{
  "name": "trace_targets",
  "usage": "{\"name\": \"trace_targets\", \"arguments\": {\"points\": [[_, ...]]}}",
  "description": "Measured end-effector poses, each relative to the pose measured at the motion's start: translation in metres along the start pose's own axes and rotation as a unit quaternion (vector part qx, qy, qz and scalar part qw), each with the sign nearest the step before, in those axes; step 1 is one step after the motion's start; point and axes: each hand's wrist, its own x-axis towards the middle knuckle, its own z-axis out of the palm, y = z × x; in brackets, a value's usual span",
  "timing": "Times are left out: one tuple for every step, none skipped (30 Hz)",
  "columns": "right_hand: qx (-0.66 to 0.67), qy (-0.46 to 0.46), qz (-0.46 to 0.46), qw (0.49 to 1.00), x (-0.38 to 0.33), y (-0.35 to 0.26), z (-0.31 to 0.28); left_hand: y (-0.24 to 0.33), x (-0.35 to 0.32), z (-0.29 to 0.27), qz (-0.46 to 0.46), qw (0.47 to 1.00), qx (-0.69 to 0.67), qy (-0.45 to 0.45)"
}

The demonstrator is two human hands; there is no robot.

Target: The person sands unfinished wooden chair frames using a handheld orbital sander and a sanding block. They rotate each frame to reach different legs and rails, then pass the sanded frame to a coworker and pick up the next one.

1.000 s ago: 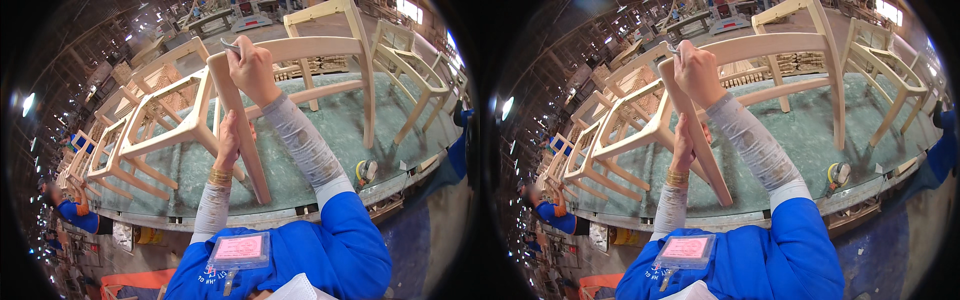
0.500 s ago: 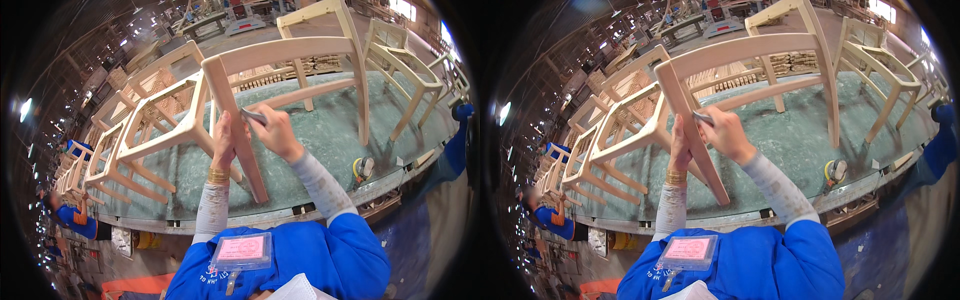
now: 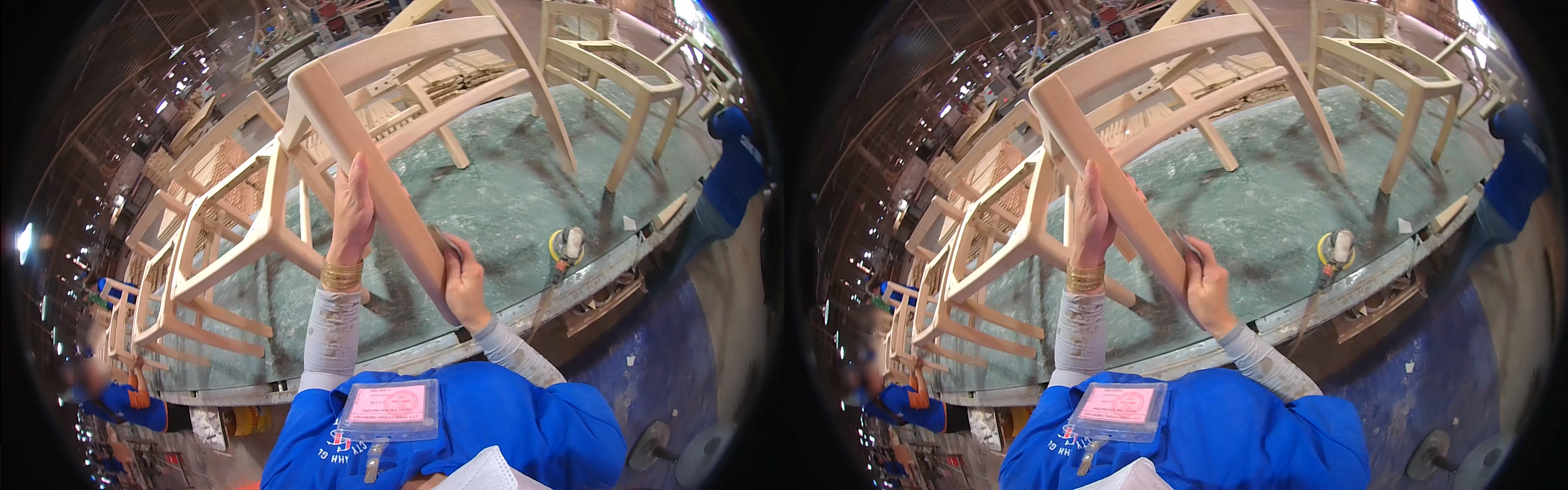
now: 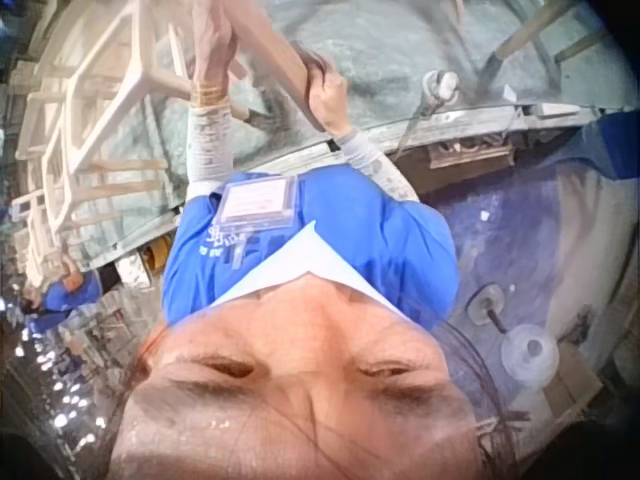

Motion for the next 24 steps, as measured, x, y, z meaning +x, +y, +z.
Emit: {"name": "trace_targets", "arguments": {"points": [[-0.015,0.018,-0.001,1.0,0.006,-0.007,-0.009,-0.001,0.005,0.01,0.009,1.0,0.011,0.004],[-0.047,0.021,0.001,0.999,0.01,-0.014,-0.019,-0.003,0.008,0.019,0.018,1.0,0.022,0.009],[-0.065,0.033,-0.007,0.997,0.012,-0.016,-0.027,-0.007,0.012,0.03,0.095,0.991,0.098,0.016],[-0.082,0.045,-0.02,0.995,0.016,-0.019,-0.034,-0.009,0.018,0.042,0.176,0.969,0.173,0.023],[-0.097,0.053,-0.036,0.993,0.021,-0.022,-0.041,-0.01,0.025,0.051,0.151,0.98,0.126,0.012],[-0.102,0.066,-0.036,0.992,0.027,-0.025,-0.048,-0.011,0.031,0.06,0.125,0.989,0.08,0.002],[-0.115,0.076,-0.025,0.99,0.031,-0.024,-0.058,-0.013,0.036,0.075,0.134,0.988,0.069,-0.01],[-0.126,0.083,-0.015,0.988,0.034,-0.025,-0.067,-0.013,0.038,0.089,0.144,0.987,0.061,-0.019],[-0.137,0.09,-0.004,0.987,0.038,-0.026,-0.074,-0.016,0.043,0.1,0.156,0.985,0.067,-0.026],[-0.149,0.098,-0.009,0.984,0.043,-0.027,-0.081,-0.019,0.049,0.11,0.166,0.983,0.073,-0.035],[-0.134,0.108,-0.013,0.985,0.047,-0.023,-0.09,-0.021,0.054,0.121,0.176,0.98,0.078,-0.049],[-0.12,0.117,-0.017,0.986,0.052,-0.013,-0.098,-0.021,0.057,0.129,0.183,0.976,0.101,-0.062],[-0.102,0.128,-0.018,0.986,0.057,-0.01,-0.105,-0.022,0.061,0.135,0.187,0.971,0.127,-0.078],[-0.108,0.123,0.018,0.986,0.061,-0.01,-0.115,-0.022,0.064,0.14,0.193,0.965,0.152,-0.094],[-0.075,0.132,0.046,0.987,0.064,-0.007,-0.122,-0.022,0.066,0.139,0.152,0.967,0.17,-0.114],[-0.044,0.149,0.072,0.985,0.067,0.001,-0.133,-0.025,0.071,0.136,0.111,0.966,0.184,-0.143],[-0.015,0.168,0.095,0.981,0.071,0.008,-0.149,-0.024,0.075,0.135,0.072,0.962,0.197,-0.175],[-0.033,0.176,0.092,0.98,0.074,0.013,-0.165,-0.025,0.072,0.128,0.151,0.954,0.227,-0.124],[-0.044,0.172,0.088,0.98,0.078,0.016,-0.175,-0.037,0.078,0.102,0.227,0.958,0.17,-0.047],[0.011,0.162,0.114,0.98,0.08,0.004,-0.175,-0.044,0.08,0.069,0.271,0.914,0.289,0.084],[0.067,0.15,0.132,0.978,0.083,-0.008,-0.175,-0.055,0.089,0.022,0.352,0.81,0.434,0.177],[0.075,0.158,0.134,0.975,0.085,-0.008,-0.182,-0.07,0.095,-0.012,0.336,0.788,0.457,0.241],[0.096,0.153,0.145,0.973,0.089,-0.011,-0.181,-0.08,0.099,-0.062,0.257,0.759,0.506,0.32],[0.119,0.148,0.156,0.969,0.093,-0.013,-0.18,-0.088,0.1,-0.105,0.191,0.786,0.489,0.326]]}}
